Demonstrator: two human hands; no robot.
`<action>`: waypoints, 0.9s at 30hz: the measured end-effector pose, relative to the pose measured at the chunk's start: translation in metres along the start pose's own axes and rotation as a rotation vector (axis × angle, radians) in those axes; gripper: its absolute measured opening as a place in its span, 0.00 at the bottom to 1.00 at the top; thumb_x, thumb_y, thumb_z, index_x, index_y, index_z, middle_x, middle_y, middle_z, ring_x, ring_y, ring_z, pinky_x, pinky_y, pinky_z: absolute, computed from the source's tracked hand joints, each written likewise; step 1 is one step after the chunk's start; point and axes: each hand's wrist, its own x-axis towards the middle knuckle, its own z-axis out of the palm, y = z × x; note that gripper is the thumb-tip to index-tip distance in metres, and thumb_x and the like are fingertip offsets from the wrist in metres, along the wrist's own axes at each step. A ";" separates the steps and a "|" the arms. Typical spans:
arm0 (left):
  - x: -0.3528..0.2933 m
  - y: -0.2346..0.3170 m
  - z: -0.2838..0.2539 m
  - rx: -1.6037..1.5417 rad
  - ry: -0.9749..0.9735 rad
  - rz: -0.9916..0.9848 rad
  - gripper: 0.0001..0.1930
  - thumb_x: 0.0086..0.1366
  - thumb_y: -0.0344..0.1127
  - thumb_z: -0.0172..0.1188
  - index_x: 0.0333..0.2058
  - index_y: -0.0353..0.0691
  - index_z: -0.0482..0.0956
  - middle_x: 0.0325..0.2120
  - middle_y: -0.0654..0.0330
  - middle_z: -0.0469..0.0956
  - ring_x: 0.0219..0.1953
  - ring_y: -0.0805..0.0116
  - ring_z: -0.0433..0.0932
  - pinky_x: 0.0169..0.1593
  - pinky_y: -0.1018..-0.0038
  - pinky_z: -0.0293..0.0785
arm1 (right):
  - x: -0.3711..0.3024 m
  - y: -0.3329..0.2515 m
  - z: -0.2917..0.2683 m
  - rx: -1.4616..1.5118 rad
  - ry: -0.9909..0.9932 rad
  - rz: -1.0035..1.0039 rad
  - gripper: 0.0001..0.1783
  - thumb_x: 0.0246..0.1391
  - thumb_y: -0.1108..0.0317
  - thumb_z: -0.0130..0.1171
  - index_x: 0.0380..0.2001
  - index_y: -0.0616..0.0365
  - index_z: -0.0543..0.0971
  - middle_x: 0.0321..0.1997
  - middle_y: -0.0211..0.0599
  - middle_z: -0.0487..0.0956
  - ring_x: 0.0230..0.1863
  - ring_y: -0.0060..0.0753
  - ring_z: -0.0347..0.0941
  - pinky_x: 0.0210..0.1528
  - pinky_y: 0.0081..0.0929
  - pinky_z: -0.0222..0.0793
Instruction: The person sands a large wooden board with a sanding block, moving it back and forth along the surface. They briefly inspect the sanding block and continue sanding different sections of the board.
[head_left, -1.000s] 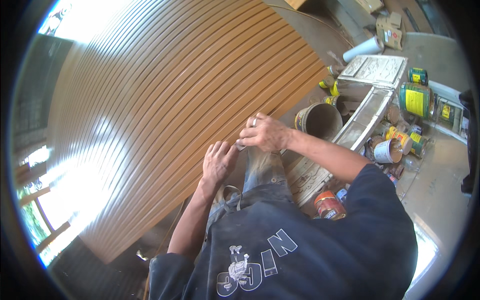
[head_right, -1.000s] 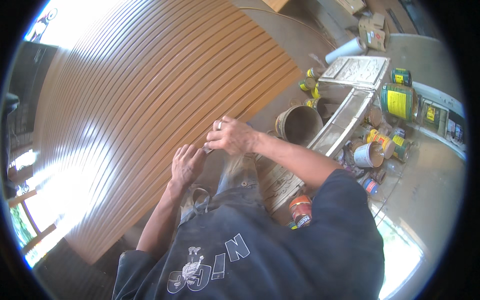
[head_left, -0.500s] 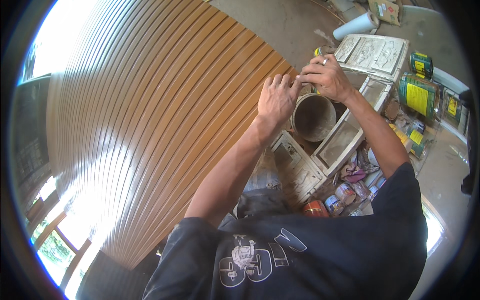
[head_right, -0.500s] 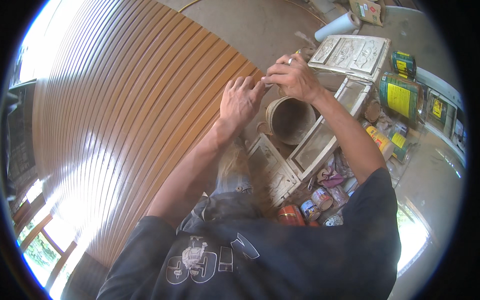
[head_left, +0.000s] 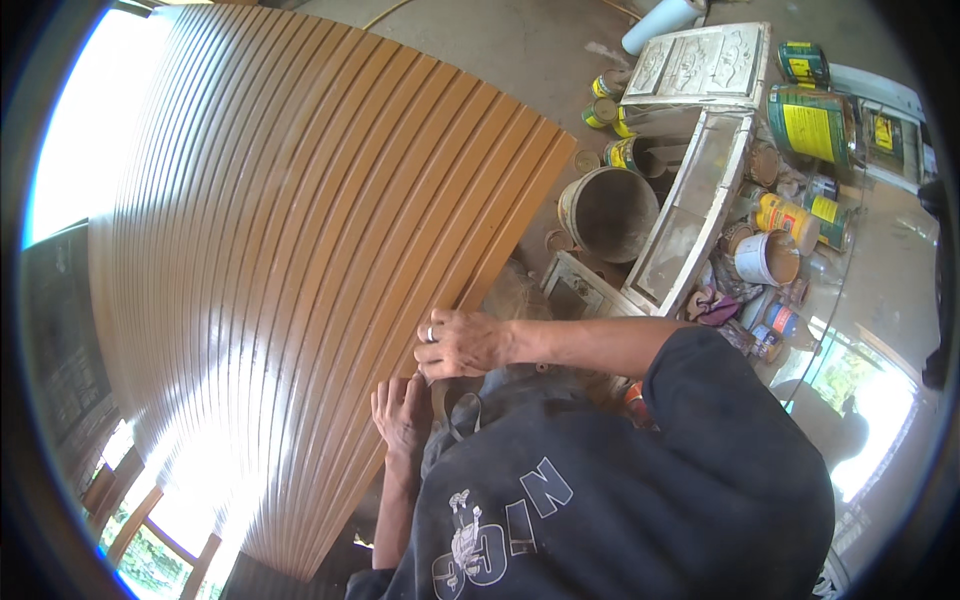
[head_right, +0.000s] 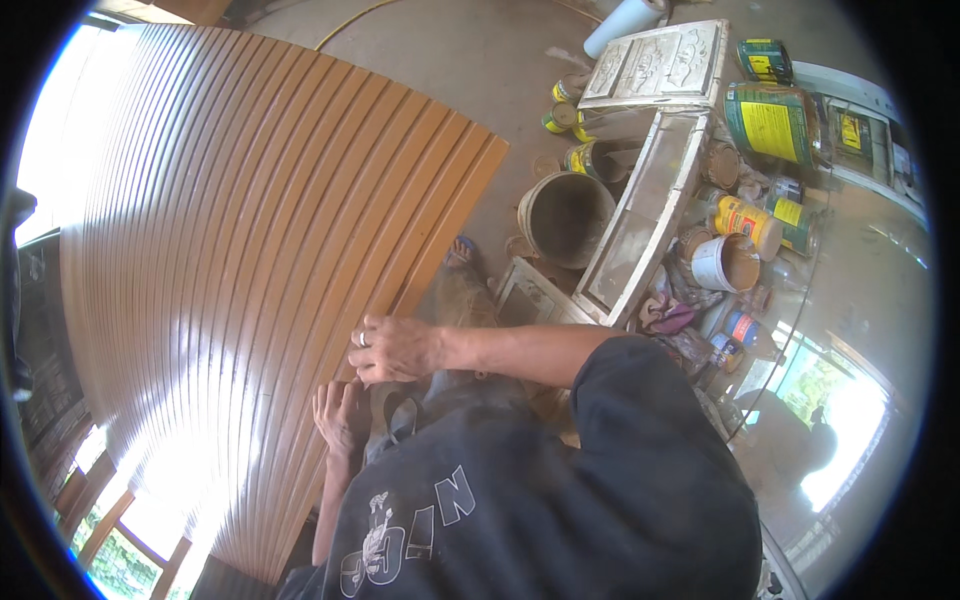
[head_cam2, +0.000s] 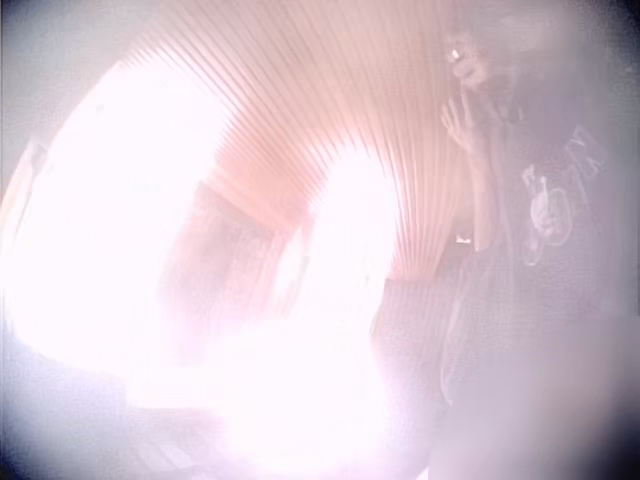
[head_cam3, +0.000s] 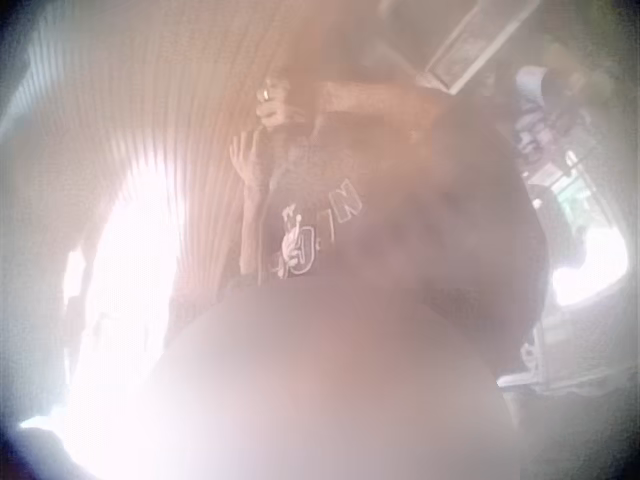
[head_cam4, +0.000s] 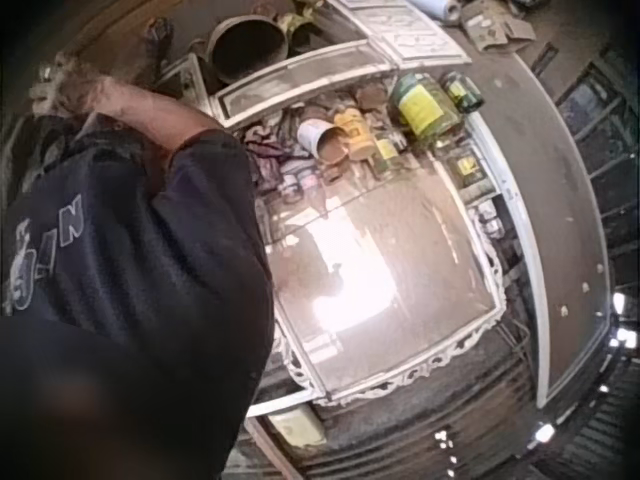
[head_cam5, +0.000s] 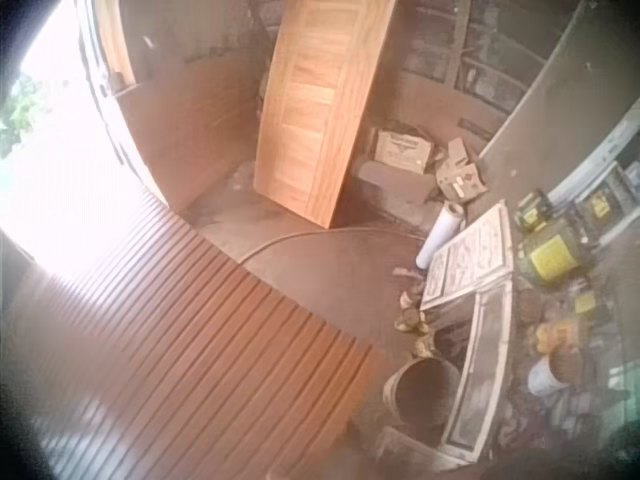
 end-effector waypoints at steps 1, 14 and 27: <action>0.009 0.003 0.000 -0.028 -0.001 -0.003 0.10 0.58 0.33 0.69 0.39 0.48 0.82 0.32 0.61 0.75 0.36 0.58 0.76 0.38 0.60 0.69 | -0.002 0.007 -0.006 -0.039 -0.017 0.025 0.06 0.60 0.59 0.61 0.35 0.38 0.86 0.39 0.18 0.82 0.49 0.30 0.78 0.49 0.35 0.70; 0.301 0.126 0.050 -0.232 0.263 0.173 0.10 0.66 0.41 0.66 0.43 0.46 0.83 0.38 0.60 0.80 0.47 0.58 0.80 0.51 0.59 0.74 | -0.093 0.193 -0.223 -0.383 -0.066 0.341 0.12 0.53 0.69 0.65 0.39 0.40 0.90 0.44 0.17 0.86 0.53 0.30 0.78 0.55 0.38 0.67; 0.059 0.029 0.077 -0.459 0.241 -0.146 0.12 0.64 0.44 0.67 0.38 0.44 0.81 0.35 0.57 0.82 0.45 0.56 0.83 0.48 0.60 0.80 | -0.003 0.038 -0.075 -0.067 -0.397 0.362 0.13 0.44 0.74 0.69 0.37 0.52 0.84 0.38 0.38 0.81 0.46 0.48 0.78 0.51 0.44 0.74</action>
